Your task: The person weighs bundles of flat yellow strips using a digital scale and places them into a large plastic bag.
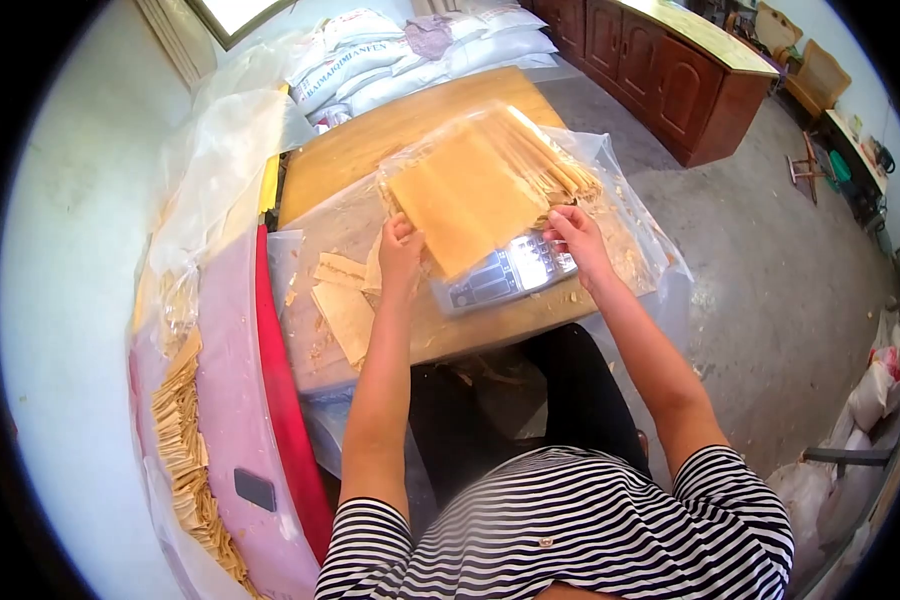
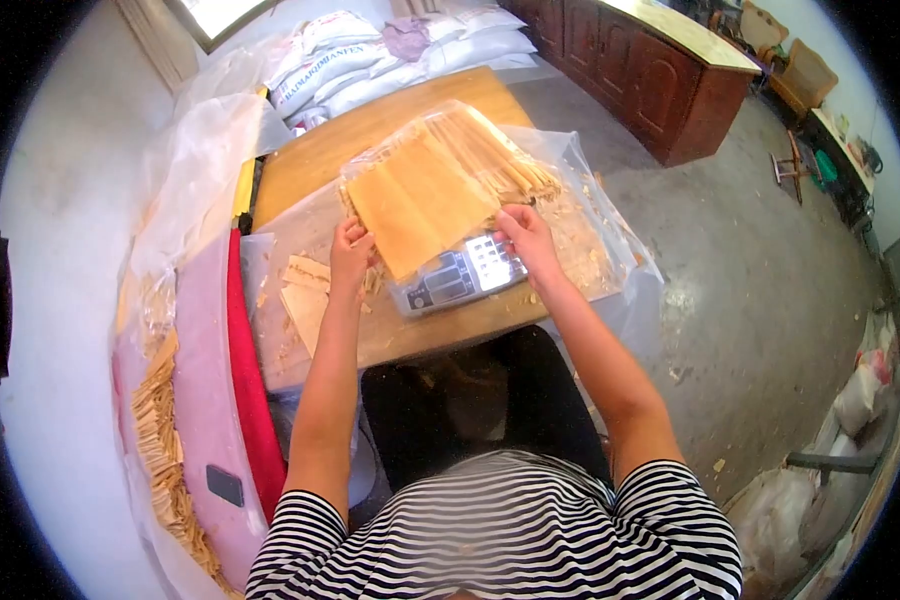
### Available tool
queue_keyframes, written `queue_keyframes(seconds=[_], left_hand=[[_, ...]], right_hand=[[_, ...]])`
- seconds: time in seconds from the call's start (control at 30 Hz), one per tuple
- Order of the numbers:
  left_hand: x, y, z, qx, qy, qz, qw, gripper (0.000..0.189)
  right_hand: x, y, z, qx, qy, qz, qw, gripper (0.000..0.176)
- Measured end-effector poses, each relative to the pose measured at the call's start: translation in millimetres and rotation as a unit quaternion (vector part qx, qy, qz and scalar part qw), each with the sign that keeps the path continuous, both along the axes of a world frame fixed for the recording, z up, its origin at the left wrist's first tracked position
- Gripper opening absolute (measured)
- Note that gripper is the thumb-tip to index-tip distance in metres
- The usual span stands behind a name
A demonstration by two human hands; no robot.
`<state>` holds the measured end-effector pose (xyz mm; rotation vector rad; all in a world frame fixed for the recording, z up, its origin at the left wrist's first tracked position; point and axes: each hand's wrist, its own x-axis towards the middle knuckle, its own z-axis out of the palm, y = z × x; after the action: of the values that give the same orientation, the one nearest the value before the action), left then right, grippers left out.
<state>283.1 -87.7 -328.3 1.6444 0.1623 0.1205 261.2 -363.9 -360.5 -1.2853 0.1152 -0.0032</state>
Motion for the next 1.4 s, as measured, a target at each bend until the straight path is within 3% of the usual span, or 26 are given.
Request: queue_keyframes(seconds=[0.1, 0.17, 0.2, 0.23, 0.27, 0.33, 0.37, 0.43, 0.47, 0.5, 0.53, 0.63, 0.7, 0.73, 0.77, 0.8, 0.83, 0.87, 0.9, 0.93, 1.0, 1.03, 1.17, 1.27, 1.33, 1.4], left_hand=[[8, 0, -6, 0.038, 0.002, 0.019, 0.999, 0.051], [16, 1, -13, 0.063, -0.002, 0.037, 0.997, 0.054], [21, 1, -18, 0.114, -0.010, 0.046, 0.992, 0.054], [26, 3, -23, 0.164, -0.018, 0.057, 0.985, 0.055], [27, 1, -19, 0.157, -0.028, 0.065, 0.985, 0.055], [24, -4, -11, 0.278, -0.027, 0.087, 0.956, 0.056], [27, 0, -18, 0.272, -0.036, 0.095, 0.957, 0.056], [40, 9, -42, 0.097, -0.035, 0.073, 0.992, 0.050], [29, 5, -30, 0.094, -0.042, 0.076, 0.992, 0.050], [9, -4, -6, 0.002, -0.040, 0.083, 0.996, 0.051], [-4, -11, 10, -0.090, -0.038, 0.087, 0.991, 0.052], [-13, -17, 19, 0.022, -0.107, 0.062, 0.992, 0.053], [-19, -25, 37, -0.017, -0.140, 0.026, 0.990, 0.055], [-20, -28, 42, -0.056, -0.173, -0.012, 0.983, 0.057], [-14, -29, 42, -0.056, -0.173, -0.011, 0.983, 0.057], [-6, -30, 36, -0.005, -0.197, 0.005, 0.980, 0.058], [2, -31, 29, 0.045, -0.219, 0.021, 0.974, 0.058], [11, -32, 18, 0.043, -0.222, 0.021, 0.974, 0.058], [21, -33, 7, 0.018, -0.192, 0.018, 0.981, 0.059], [31, -35, -4, -0.008, -0.162, 0.015, 0.987, 0.060], [38, -47, -12, -0.042, -0.105, 0.022, 0.993, 0.059], [40, -51, -16, -0.075, -0.042, 0.028, 0.996, 0.059], [38, -52, -5, -0.044, 0.000, 0.022, 0.999, 0.067], [29, -58, 16, -0.119, 0.021, 0.025, 0.992, 0.062], [25, -59, 17, -0.165, 0.008, 0.036, 0.986, 0.050], [20, -57, 10, -0.231, -0.005, 0.000, 0.973, 0.044]], right_hand=[[1, 2, -3, -0.014, 0.004, -0.018, 1.000, 0.025], [11, 4, -15, -0.174, -0.107, -0.095, 0.974, 0.034], [9, 7, -5, -0.177, -0.117, -0.091, 0.973, 0.034], [2, 11, 5, -0.349, -0.226, -0.151, 0.897, 0.041], [-4, 17, 15, -0.501, -0.326, -0.207, 0.774, 0.048], [-13, 33, 27, -0.533, -0.370, -0.164, 0.743, 0.053], [-18, 42, 32, -0.562, -0.397, -0.123, 0.715, 0.059], [-32, 59, 46, -0.594, -0.409, -0.074, 0.689, 0.060], [-37, 66, 50, -0.624, -0.408, -0.024, 0.666, 0.062], [-40, 73, 47, -0.624, -0.412, -0.026, 0.663, 0.062], [-40, 81, 40, -0.624, -0.406, -0.021, 0.667, 0.062], [-30, 90, 21, -0.609, -0.393, -0.018, 0.688, 0.061], [-19, 94, 6, -0.594, -0.387, -0.018, 0.705, 0.062], [-11, 92, -2, -0.464, -0.268, 0.017, 0.844, 0.053], [-5, 90, -4, -0.311, -0.135, 0.050, 0.939, 0.045], [-4, 91, -1, -0.312, -0.135, 0.050, 0.939, 0.045], [-3, 92, 3, -0.127, -0.098, -0.018, 0.987, 0.038], [-1, 90, 10, 0.063, -0.058, -0.085, 0.993, 0.032], [0, 82, 23, 0.124, 0.033, -0.075, 0.989, 0.037], [5, 76, 23, 0.122, 0.028, -0.075, 0.989, 0.037], [16, 67, 17, 0.264, 0.093, -0.038, 0.959, 0.040], [20, 61, 13, 0.247, 0.094, -0.011, 0.964, 0.041], [19, 53, -4, 0.254, 0.139, 0.029, 0.957, 0.040], [-5, 60, -6, 0.162, 0.105, 0.075, 0.978, 0.038], [-25, 69, -1, -0.076, 0.110, 0.071, 0.988, 0.029], [-46, 73, -17, -0.066, 0.092, 0.050, 0.992, 0.031]])
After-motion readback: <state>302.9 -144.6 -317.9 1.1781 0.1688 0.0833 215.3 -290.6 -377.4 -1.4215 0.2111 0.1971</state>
